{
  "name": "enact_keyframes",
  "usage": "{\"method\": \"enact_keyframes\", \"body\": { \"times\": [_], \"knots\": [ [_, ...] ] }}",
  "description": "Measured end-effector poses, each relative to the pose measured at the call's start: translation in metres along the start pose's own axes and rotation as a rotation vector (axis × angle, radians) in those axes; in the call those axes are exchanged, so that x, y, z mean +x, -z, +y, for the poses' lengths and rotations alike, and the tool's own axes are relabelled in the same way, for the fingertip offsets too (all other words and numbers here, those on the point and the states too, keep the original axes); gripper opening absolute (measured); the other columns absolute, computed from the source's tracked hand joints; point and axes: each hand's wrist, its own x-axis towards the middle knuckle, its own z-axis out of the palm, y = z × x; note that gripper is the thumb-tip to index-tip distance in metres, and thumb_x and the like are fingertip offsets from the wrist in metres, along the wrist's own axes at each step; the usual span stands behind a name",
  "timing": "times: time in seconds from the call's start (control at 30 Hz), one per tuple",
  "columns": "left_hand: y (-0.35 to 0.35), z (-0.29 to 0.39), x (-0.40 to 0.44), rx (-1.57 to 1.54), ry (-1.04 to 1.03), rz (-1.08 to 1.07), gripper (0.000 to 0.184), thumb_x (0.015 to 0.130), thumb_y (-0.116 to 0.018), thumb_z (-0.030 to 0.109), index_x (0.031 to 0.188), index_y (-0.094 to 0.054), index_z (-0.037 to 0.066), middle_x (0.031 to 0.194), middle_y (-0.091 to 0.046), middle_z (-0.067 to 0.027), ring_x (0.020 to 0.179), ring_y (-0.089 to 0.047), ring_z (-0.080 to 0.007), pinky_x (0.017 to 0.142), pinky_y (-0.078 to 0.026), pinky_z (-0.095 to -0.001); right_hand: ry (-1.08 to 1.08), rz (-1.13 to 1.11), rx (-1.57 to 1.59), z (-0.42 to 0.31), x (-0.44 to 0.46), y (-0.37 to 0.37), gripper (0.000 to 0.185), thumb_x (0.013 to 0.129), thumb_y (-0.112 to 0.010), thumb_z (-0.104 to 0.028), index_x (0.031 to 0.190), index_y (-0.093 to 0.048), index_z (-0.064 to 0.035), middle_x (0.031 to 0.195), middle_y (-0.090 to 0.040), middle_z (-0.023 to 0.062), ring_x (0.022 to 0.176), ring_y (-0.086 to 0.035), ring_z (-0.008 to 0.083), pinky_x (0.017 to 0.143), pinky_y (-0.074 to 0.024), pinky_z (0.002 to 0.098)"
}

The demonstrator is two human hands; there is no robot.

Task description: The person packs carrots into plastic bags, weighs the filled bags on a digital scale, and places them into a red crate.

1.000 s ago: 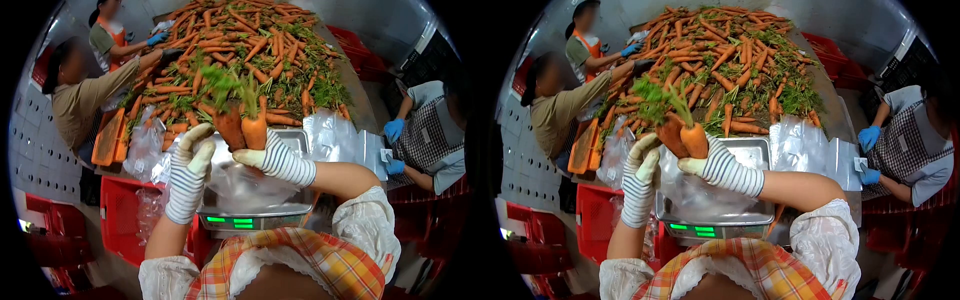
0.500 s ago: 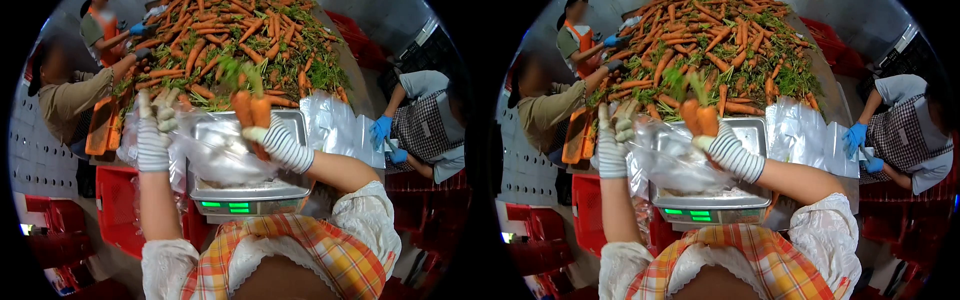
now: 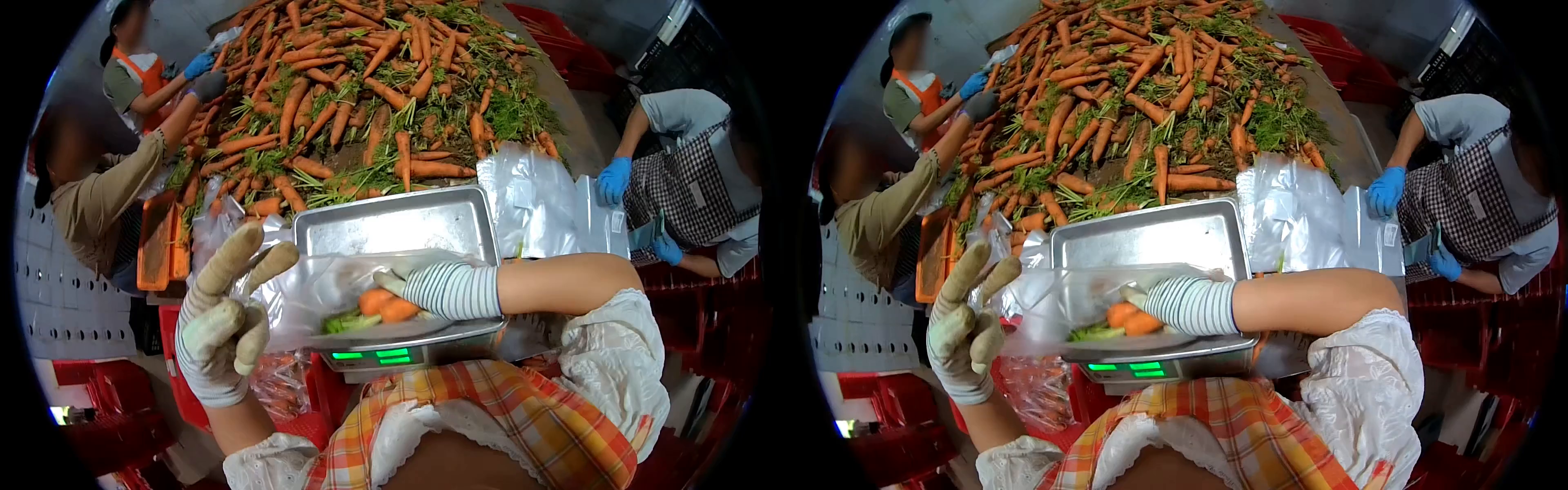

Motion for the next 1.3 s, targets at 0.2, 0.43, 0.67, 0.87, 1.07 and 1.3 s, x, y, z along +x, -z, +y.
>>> {"method": "enact_keyframes", "body": {
  "times": [0.2,0.43,0.67,0.87,1.07,1.3],
  "knots": [
    [0.020,-0.025,0.013,0.097,0.091,0.163,0.051,0.079,-0.057,0.013,0.125,-0.044,-0.006,0.115,-0.054,-0.0276,0.037,-0.041,-0.0055,0.036,-0.034,-0.0147,0.430,0.259,0.108,0.002,0.015,0.102,0.038,0.079,-0.060,-0.034,0.103,-0.061,-0.0055,0.095,-0.063,0.0147,0.089,-0.061,0.0238,0.075,-0.0502,0.0356],
    [0.027,-0.040,0.033,0.079,0.155,0.217,0.045,0.080,-0.060,0.016,0.118,-0.050,-0.005,0.102,-0.060,-0.0255,0.038,-0.045,-0.0079,0.034,-0.035,-0.0146,-0.427,0.811,-0.885,0.178,0.137,0.258,0.045,0.080,-0.053,-0.001,0.123,-0.049,-0.0143,0.129,-0.043,0.0162,0.116,-0.044,0.0336,0.096,-0.0381,0.0435],
    [0.037,-0.056,0.061,0.048,0.212,0.193,0.044,0.081,-0.058,0.017,0.119,-0.049,-0.004,0.100,-0.061,-0.0235,0.038,-0.044,-0.0080,0.035,-0.035,-0.0152,-0.078,1.136,-0.426,0.151,0.114,0.265,0.051,0.076,-0.062,-0.030,0.117,-0.046,-0.0028,0.110,-0.056,0.0201,0.098,-0.055,0.0317,0.089,-0.0439,0.0397],
    [0.032,-0.065,0.074,0.044,0.310,0.114,0.041,0.084,-0.054,0.014,0.121,-0.049,-0.002,0.104,-0.062,-0.0176,0.047,-0.047,-0.0051,0.044,-0.038,-0.0157,-0.444,0.921,0.064,0.130,0.165,0.268,0.060,0.076,-0.062,-0.028,0.126,-0.041,-0.0030,0.108,-0.058,0.0213,0.091,-0.060,0.0307,0.084,-0.0465,0.0363],
    [0.040,-0.064,0.068,0.050,0.318,0.143,0.041,0.084,-0.054,0.014,0.122,-0.048,-0.001,0.107,-0.061,-0.0174,0.050,-0.049,-0.0051,0.046,-0.041,-0.0152,-0.426,0.587,-0.004,0.133,0.175,0.279,0.062,0.064,-0.074,-0.035,0.107,-0.054,0.0042,0.098,-0.060,0.0194,0.080,-0.059,0.0255,0.072,-0.0475,0.0366],
    [0.055,-0.081,0.091,-0.082,0.274,0.216,0.039,0.086,-0.054,0.019,0.120,-0.049,-0.001,0.103,-0.062,-0.0164,0.049,-0.048,-0.0058,0.041,-0.037,-0.0149,-0.184,0.562,1.104,0.104,0.119,0.233,0.060,0.071,-0.072,-0.029,0.111,-0.047,0.0086,0.097,-0.060,0.0185,0.065,-0.059,0.0226,0.069,-0.0510,0.0315]
  ]
}}
